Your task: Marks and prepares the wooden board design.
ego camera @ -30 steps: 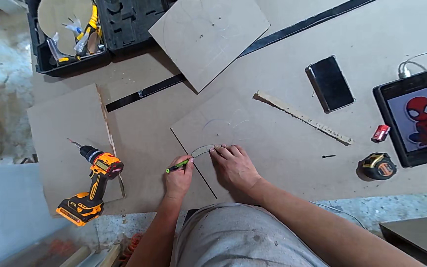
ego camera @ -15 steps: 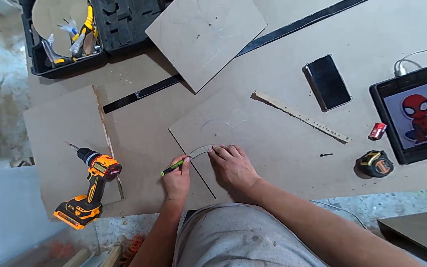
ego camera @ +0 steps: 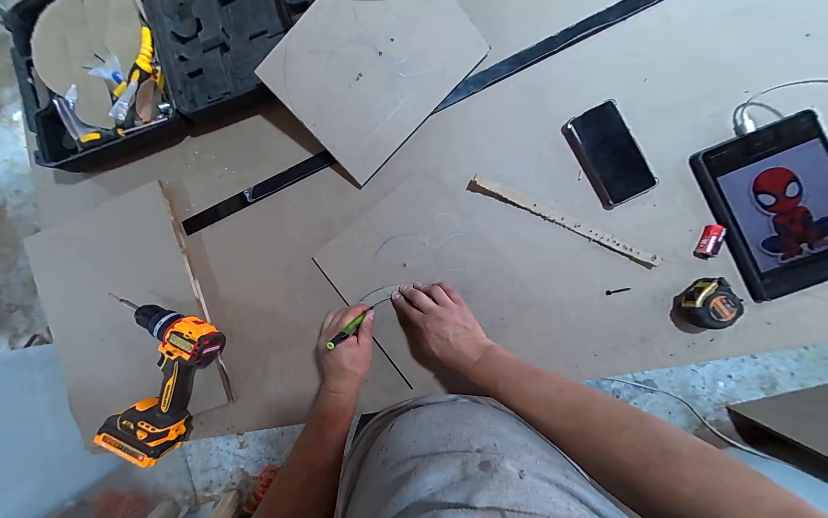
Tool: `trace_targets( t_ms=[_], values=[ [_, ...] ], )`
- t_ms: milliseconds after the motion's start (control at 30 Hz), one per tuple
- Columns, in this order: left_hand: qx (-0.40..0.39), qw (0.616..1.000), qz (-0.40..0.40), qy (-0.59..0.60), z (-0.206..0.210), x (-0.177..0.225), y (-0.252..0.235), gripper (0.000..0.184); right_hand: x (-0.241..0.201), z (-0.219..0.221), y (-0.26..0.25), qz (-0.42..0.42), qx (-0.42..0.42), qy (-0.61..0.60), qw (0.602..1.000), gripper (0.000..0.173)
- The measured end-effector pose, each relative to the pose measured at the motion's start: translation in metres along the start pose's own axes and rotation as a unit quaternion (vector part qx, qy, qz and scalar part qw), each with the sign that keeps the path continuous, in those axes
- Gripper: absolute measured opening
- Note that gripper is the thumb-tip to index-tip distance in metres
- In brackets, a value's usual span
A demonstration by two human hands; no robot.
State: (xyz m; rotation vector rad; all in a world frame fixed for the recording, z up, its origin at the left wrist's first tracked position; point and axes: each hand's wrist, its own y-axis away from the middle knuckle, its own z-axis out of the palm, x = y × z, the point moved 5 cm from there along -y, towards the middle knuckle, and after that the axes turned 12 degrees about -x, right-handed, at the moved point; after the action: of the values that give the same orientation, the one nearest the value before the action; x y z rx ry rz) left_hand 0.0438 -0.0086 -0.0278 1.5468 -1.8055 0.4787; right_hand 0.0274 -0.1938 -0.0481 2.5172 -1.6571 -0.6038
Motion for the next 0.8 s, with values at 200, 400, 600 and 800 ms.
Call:
trace_targets(
  t_ms=[200, 400, 600, 800],
  values=[
    [-0.032, 0.999, 0.011, 0.026, 0.011, 0.013, -0.018, 0.018, -0.001, -0.002, 0.000, -0.003, -0.009, -0.007, 1.000, 0.048],
    [-0.039, 0.998, 0.034, 0.022, 0.013, 0.011, -0.019, 0.019, -0.001, -0.001, 0.000, -0.004, 0.004, -0.008, 1.000, 0.047],
    [-0.017, 0.990, -0.021, 0.138, -0.009, 0.001, -0.010, 0.029, 0.008, -0.009, -0.003, -0.007, 0.040, -0.046, 0.998, 0.041],
    [-0.040, 0.997, 0.014, -0.066, -0.015, -0.009, -0.036, 0.037, 0.024, -0.021, -0.038, -0.031, 0.102, -0.111, 0.988, 0.028]
  ],
)
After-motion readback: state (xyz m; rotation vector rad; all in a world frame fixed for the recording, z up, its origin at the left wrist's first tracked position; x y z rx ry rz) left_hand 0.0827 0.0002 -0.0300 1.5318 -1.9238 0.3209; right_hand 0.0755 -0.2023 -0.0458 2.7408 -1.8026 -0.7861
